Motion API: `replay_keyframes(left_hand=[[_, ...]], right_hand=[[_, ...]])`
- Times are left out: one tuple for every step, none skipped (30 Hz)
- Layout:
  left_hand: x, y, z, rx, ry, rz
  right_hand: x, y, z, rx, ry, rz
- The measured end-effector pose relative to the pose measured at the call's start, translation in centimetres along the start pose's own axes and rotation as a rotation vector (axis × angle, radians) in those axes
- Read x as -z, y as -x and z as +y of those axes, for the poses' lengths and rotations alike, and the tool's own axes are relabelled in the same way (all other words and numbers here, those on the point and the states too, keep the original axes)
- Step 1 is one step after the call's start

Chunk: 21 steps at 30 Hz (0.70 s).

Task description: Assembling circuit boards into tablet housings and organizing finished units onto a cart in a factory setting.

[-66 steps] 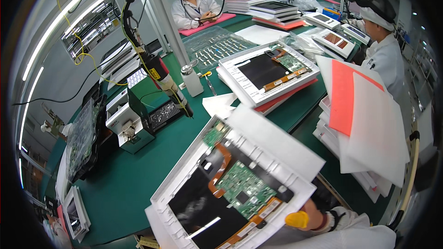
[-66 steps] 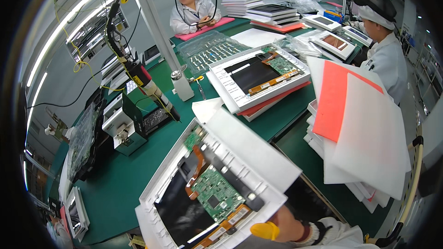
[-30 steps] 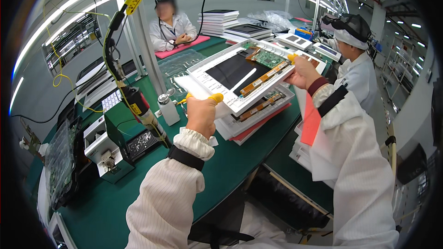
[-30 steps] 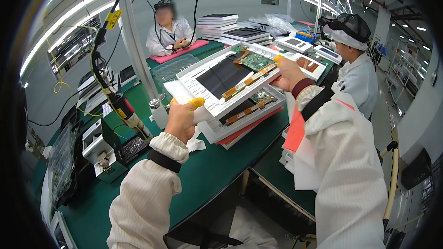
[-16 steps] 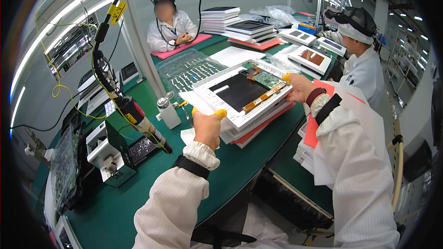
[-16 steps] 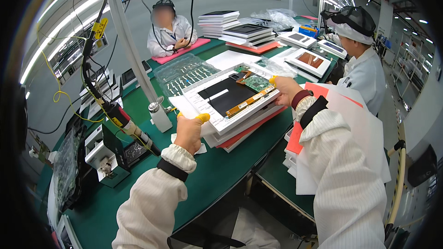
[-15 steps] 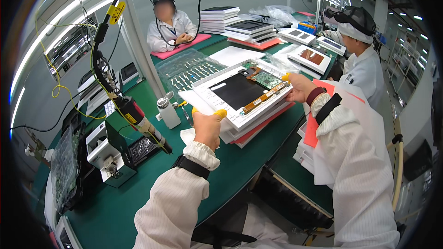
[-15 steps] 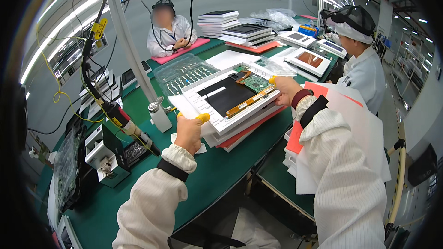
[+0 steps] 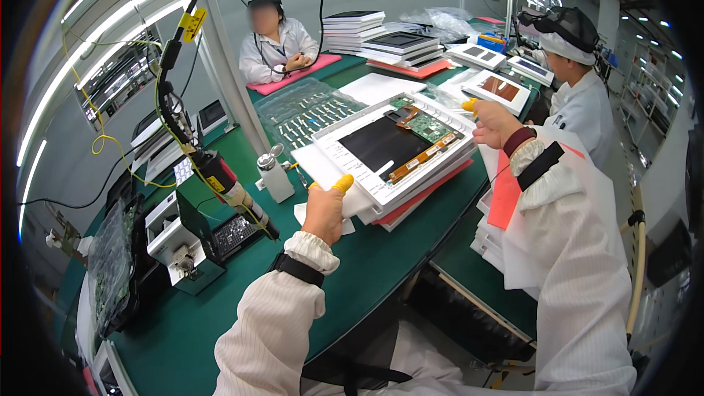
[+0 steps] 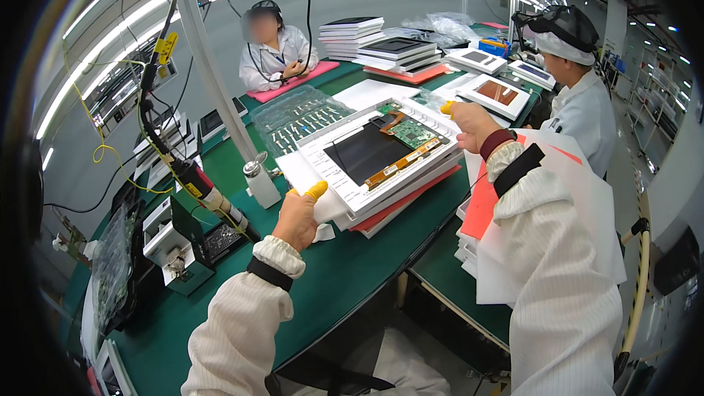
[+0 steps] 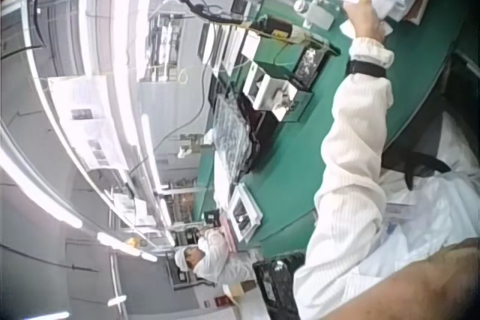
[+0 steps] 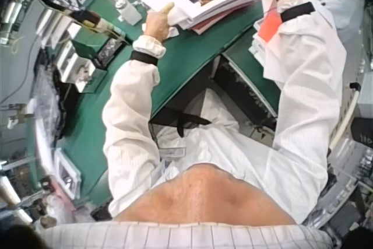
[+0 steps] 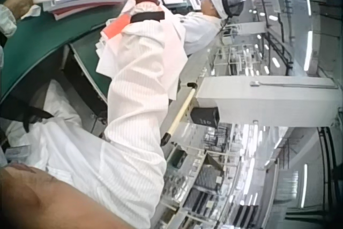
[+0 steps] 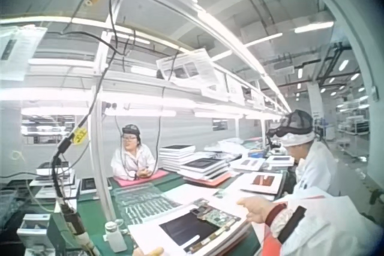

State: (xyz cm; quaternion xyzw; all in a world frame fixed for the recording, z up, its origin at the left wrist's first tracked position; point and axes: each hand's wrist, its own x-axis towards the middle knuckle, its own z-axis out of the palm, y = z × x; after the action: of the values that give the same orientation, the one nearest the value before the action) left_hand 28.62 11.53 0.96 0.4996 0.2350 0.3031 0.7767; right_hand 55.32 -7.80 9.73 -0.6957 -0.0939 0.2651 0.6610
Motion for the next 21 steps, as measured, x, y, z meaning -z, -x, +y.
replay_keyframes(left_hand=[[0.0, 0.3, 0.1, 0.027, 0.033, 0.006], [0.5, 0.3, 0.1, 0.022, 0.029, 0.018], [1.0, 0.2, -0.1, 0.066, 0.023, 0.017], [0.9, 0.5, 0.3, 0.115, 0.02, 0.007], [0.7, 1.2, 0.5, 0.162, -0.018, 0.05], [0.8, 1.7, 0.8, 0.161, -0.019, 0.053], [0.9, 2.5, 1.2, 0.164, -0.028, 0.043], [0.8, 3.1, 1.3, 0.171, -0.036, 0.026], [0.5, 3.8, 1.5, 0.171, -0.035, 0.016], [0.5, 4.9, 2.0, 0.156, -0.023, 0.065], [0.4, 5.8, 2.2, 0.151, -0.009, 0.111], [0.2, 7.1, 2.5, 0.151, -0.01, 0.107], [-0.2, 8.7, 3.1, 0.091, 0.031, 0.116], [-0.1, 10.5, 3.9, 0.026, 0.068, 0.132], [0.4, 11.9, 4.5, 0.032, 0.061, 0.133], [1.2, 13.9, 5.8, -0.07, 0.102, 0.087], [1.7, 15.6, 6.7, -0.163, 0.152, 0.025], [2.6, 17.1, 7.4, -0.245, 0.185, 0.032], [3.3, 18.9, 8.4, -0.38, 0.221, -0.078], [4.0, 20.3, 9.0, -0.531, 0.243, -0.177], [4.6, 22.4, 10.3, -0.702, 0.195, -0.222]], right_hand=[[0.2, 0.1, -0.2, 0.015, 0.0, 0.018], [-0.1, 0.3, -0.3, 0.029, -0.001, 0.027], [0.3, -0.8, 0.1, 0.062, 0.001, -0.01], [0.2, -1.0, 0.0, 0.06, 0.0, -0.013], [0.0, -1.2, 0.0, 0.072, -0.006, 0.003], [-0.2, -1.4, 0.0, 0.084, -0.013, 0.02], [0.3, -2.2, 0.0, 0.121, -0.003, -0.006], [1.2, -3.0, 0.1, 0.125, -0.003, 0.002], [2.1, -3.8, 0.0, 0.165, 0.078, -0.035], [2.1, -4.0, -0.3, 0.207, 0.153, -0.087], [2.1, -3.6, -0.9, 0.206, 0.152, -0.086], [2.6, -2.9, -1.7, 0.375, 0.633, -0.103], [3.0, -1.8, -2.4, 0.534, 1.115, -0.116], [2.6, 0.3, -3.2, 0.535, 1.109, -0.119], [1.6, 3.0, -3.9, 0.54, 1.028, -0.107], [0.5, 5.3, -4.5, 0.554, 0.943, -0.096], [0.2, 6.3, -4.7, 0.537, 0.941, 0.018], [-0.3, 7.4, -4.6, 0.53, 0.935, 0.022], [0.0, 9.5, -4.6, 0.579, 0.948, 0.011], [1.3, 11.6, -4.5, 0.616, 0.969, 0.022], [1.8, 13.1, -4.4, 0.679, 1.06, 0.046]])
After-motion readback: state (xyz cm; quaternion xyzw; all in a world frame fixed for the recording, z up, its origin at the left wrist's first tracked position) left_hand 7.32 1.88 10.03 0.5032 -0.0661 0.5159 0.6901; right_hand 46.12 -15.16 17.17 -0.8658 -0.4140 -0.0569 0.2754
